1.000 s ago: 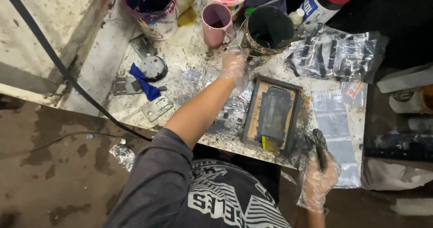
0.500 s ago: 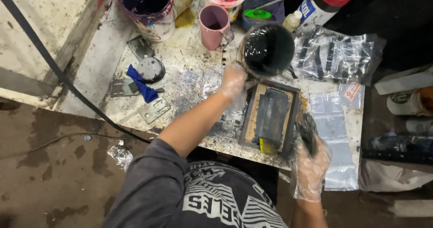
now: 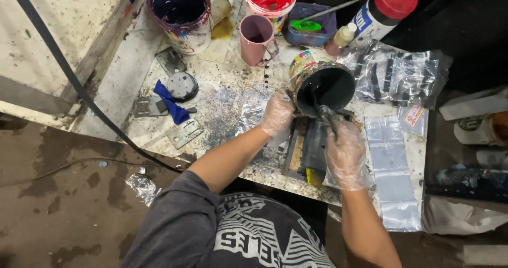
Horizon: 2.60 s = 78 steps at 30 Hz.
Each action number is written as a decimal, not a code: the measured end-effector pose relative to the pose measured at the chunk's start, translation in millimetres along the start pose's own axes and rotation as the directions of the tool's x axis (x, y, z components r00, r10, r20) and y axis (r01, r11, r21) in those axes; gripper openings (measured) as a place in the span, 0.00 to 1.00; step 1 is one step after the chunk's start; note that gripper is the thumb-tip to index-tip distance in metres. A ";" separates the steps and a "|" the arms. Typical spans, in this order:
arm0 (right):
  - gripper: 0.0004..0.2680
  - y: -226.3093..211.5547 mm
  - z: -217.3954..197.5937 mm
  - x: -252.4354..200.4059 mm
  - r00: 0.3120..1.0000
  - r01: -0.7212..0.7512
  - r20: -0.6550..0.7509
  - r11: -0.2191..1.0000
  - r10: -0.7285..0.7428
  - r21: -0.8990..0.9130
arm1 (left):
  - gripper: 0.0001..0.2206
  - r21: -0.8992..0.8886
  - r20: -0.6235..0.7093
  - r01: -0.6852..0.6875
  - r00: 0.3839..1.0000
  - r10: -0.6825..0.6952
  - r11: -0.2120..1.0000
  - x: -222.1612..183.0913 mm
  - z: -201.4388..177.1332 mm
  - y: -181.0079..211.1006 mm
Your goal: Cleaning ink from a printing plate using a scraper and organizing plastic bags on a workbench.
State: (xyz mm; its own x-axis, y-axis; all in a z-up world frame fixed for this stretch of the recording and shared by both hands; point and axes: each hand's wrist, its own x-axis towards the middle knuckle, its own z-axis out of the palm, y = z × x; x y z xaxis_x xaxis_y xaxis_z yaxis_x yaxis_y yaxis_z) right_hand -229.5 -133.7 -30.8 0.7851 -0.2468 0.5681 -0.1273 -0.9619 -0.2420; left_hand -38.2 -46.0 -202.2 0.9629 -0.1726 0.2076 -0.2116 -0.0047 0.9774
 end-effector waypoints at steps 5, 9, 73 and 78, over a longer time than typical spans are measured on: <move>0.04 -6.8 -18.0 14.2 0.995 -0.073 -0.056 0.995 0.077 0.069 | 0.05 0.121 -0.019 0.071 0.997 -0.069 0.990 8.7 19.3 -59.0; 0.04 -23.0 -29.8 26.5 0.933 -0.326 0.182 0.943 0.310 0.068 | 0.08 0.229 -0.024 0.177 0.984 -0.177 0.957 -4.4 0.3 35.7; 0.09 34.0 -57.7 -86.6 0.232 -0.574 0.332 -0.147 0.914 0.805 | 0.12 0.814 0.559 -0.524 0.824 -0.095 0.250 120.6 -5.1 76.3; 0.10 23.5 -59.0 -80.3 0.233 -0.505 0.305 -0.153 0.924 0.850 | 0.06 0.802 0.596 -0.579 0.790 -0.143 0.145 120.1 0.2 61.0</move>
State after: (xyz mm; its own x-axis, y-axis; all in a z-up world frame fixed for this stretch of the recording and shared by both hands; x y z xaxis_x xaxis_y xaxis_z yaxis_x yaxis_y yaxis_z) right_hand -331.3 -143.4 -35.7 0.2500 -0.9101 -0.3306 0.1378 0.3714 -0.9182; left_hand 64.5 -67.3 -117.7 0.6908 -0.7231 -0.0007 -0.7230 -0.6907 -0.0117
